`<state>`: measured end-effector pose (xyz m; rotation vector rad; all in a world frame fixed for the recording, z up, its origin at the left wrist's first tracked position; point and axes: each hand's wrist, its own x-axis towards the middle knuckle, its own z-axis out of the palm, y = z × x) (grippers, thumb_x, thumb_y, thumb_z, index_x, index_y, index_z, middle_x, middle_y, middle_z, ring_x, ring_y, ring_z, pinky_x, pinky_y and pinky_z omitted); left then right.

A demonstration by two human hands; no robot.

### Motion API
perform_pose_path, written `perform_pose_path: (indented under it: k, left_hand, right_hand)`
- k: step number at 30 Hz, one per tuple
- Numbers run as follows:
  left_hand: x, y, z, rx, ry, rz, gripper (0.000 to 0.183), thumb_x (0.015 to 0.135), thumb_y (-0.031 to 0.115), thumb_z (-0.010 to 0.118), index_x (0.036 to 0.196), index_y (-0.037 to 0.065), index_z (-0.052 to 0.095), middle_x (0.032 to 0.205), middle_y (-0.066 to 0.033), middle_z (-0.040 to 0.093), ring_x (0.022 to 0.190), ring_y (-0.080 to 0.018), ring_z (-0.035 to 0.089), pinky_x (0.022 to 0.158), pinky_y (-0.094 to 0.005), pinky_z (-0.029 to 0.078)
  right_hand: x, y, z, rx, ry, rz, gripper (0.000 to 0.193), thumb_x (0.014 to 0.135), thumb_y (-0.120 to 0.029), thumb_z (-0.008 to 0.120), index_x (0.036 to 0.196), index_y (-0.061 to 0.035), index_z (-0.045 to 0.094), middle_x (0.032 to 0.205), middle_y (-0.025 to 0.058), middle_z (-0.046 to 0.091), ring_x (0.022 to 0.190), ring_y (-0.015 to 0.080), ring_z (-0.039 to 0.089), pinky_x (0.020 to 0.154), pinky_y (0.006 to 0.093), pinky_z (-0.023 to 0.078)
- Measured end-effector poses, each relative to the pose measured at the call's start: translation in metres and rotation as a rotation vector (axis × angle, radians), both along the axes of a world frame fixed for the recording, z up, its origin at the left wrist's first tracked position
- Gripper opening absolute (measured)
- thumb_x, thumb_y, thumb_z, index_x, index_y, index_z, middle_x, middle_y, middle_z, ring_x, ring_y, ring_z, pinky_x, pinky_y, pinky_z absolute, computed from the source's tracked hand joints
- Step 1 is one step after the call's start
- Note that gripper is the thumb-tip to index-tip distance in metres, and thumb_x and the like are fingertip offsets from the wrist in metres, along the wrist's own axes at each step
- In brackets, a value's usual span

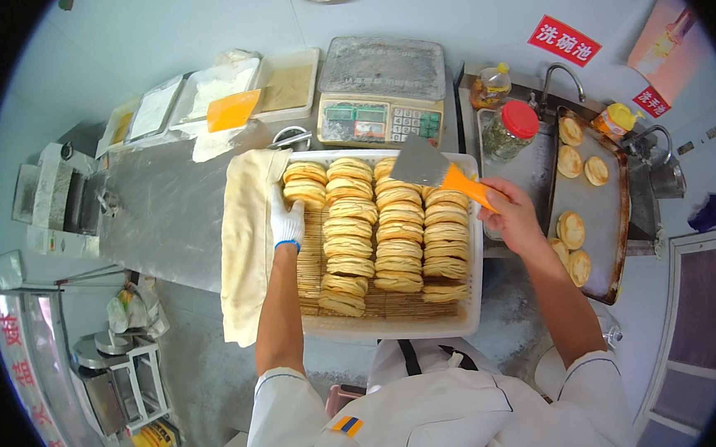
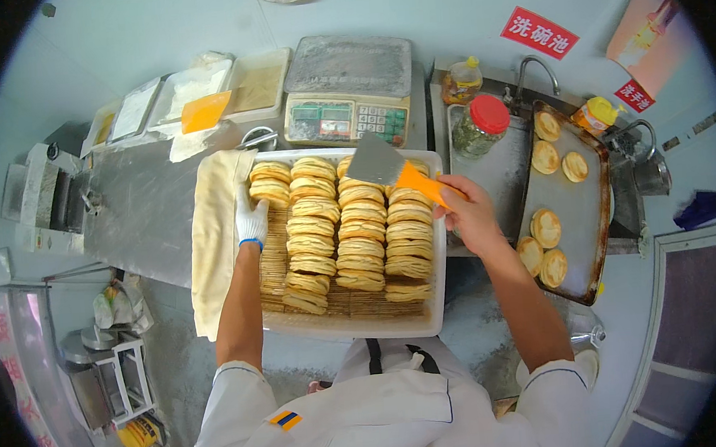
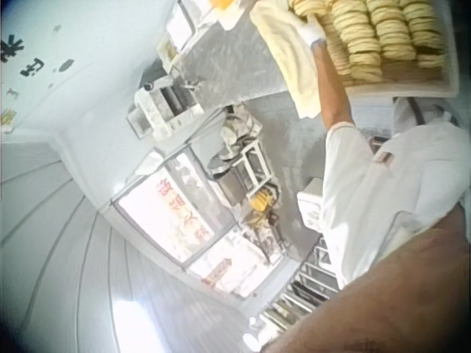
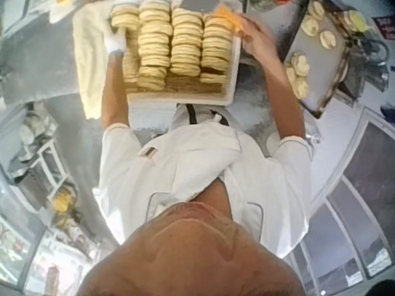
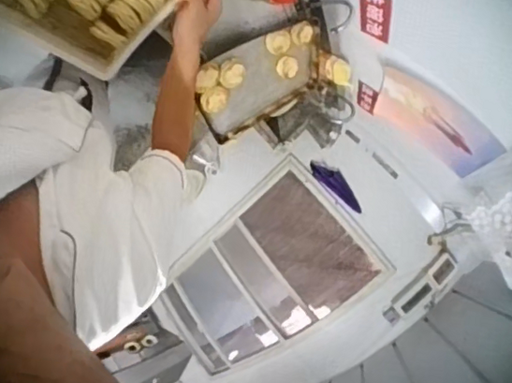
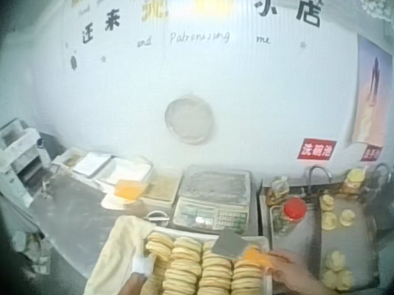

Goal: The person transfers round baked pies from a metal baking tray to a white plastic bin using an orange spatula. They wear a white glove on the left hand and stack the pies in neat rows inside the bin.

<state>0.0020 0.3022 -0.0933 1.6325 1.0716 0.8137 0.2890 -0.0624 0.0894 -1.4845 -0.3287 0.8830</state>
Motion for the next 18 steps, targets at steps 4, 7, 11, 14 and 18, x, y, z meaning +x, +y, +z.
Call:
perform_pose_path:
  k: [4,7,11,14,18]
  left_hand:
    - [0.005,0.003,-0.002,0.000,0.023,0.011,0.078,0.097,0.004,0.066,0.162,-0.007,0.026,0.158,-0.0220,0.047,0.139,-0.0259,0.052,0.115,-0.0326,0.042]
    - [-0.001,-0.003,0.008,0.053,0.048,-0.042,0.080,0.096,0.008,0.068,0.162,-0.008,0.027,0.160,-0.0241,0.044,0.142,-0.0277,0.050,0.116,-0.0327,0.041]
    - [-0.007,-0.013,0.025,0.144,0.253,-0.023,0.080,0.093,0.012,0.067,0.161,-0.009,0.030,0.160,-0.0283,0.044,0.147,-0.0314,0.047,0.119,-0.0330,0.038]
    - [-0.009,-0.019,0.033,0.232,0.400,-0.041,0.081,0.093,0.013,0.069,0.162,-0.006,0.030,0.164,-0.0282,0.037,0.151,-0.0359,0.040,0.124,-0.0365,0.033]
    - [-0.014,-0.022,0.034,0.355,0.454,-0.045,0.075,0.095,0.013,0.067,0.160,-0.004,0.035,0.163,-0.0283,0.039,0.151,-0.0378,0.040,0.124,-0.0378,0.033]
  right_hand:
    - [0.002,-0.027,-0.001,-0.007,0.038,-0.038,0.036,0.107,-0.019,0.060,0.137,0.0002,0.059,0.096,0.0101,0.072,0.068,0.0112,0.065,0.054,0.0241,0.045]
    - [0.001,-0.032,-0.001,-0.001,0.037,-0.068,0.035,0.108,-0.019,0.060,0.137,-0.0001,0.060,0.089,0.0086,0.072,0.065,0.0103,0.063,0.053,0.0236,0.045]
    - [-0.001,-0.031,-0.002,0.062,0.078,-0.086,0.034,0.108,-0.018,0.060,0.137,-0.0001,0.060,0.095,0.0091,0.072,0.067,0.0106,0.064,0.053,0.0232,0.045]
    - [-0.002,-0.030,-0.003,0.098,0.096,-0.082,0.034,0.108,-0.018,0.061,0.137,0.0001,0.060,0.100,0.0091,0.071,0.069,0.0107,0.065,0.054,0.0232,0.046]
    - [-0.006,-0.033,-0.003,0.133,0.104,-0.065,0.034,0.108,-0.018,0.061,0.137,0.0004,0.060,0.105,0.0093,0.071,0.072,0.0110,0.067,0.054,0.0233,0.046]
